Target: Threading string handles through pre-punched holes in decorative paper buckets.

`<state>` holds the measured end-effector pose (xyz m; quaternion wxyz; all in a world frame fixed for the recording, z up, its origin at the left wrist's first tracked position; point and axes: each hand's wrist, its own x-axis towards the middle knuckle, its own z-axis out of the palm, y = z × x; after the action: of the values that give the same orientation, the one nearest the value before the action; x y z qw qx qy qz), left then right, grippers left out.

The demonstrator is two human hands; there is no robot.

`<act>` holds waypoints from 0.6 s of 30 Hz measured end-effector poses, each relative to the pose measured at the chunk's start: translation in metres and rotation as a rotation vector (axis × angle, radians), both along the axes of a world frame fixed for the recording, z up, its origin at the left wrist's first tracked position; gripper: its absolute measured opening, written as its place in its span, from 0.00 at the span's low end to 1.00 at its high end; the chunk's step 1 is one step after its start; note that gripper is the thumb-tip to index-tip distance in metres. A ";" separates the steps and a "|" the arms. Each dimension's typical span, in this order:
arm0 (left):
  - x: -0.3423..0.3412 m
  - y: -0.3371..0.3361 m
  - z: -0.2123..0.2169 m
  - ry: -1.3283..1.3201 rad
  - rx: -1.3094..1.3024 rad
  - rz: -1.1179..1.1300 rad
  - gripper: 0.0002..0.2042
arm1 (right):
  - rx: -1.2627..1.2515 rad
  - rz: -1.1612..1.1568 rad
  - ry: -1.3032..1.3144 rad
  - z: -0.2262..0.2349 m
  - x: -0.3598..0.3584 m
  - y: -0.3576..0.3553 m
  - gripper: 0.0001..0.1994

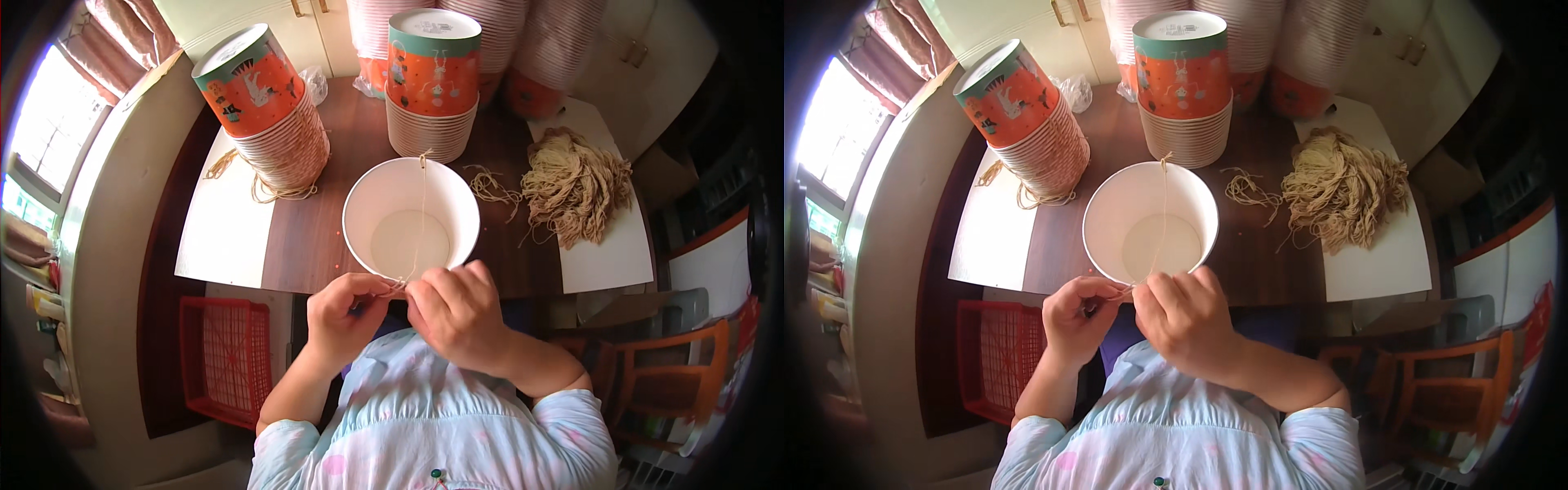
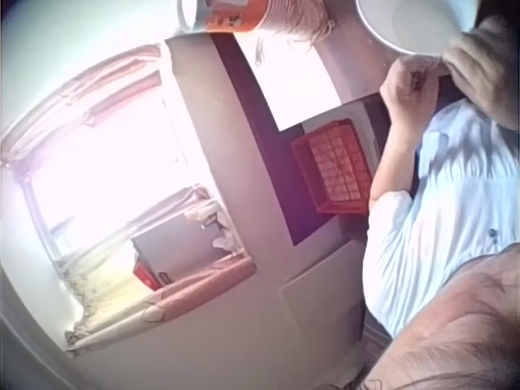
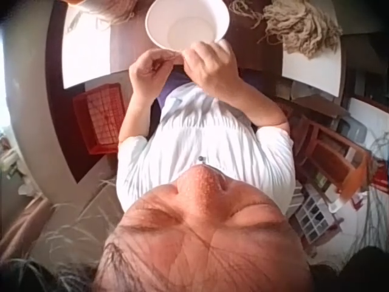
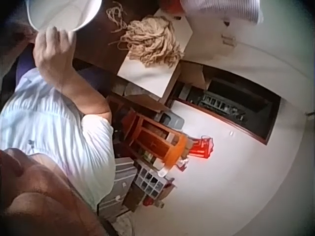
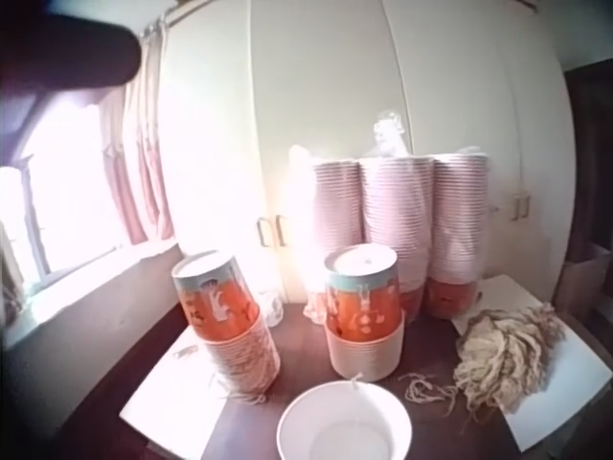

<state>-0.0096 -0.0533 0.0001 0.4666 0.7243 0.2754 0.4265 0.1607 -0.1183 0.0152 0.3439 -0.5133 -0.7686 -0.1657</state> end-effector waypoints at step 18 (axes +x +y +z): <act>0.011 -0.012 -0.040 -0.605 -0.739 0.035 0.05 | -0.253 0.061 0.714 -0.050 -0.024 0.014 0.08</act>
<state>0.0016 -0.0649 -0.0394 0.7448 0.3484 0.2726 0.4995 0.1368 -0.1047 -0.0352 0.5288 -0.5540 -0.6297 0.1302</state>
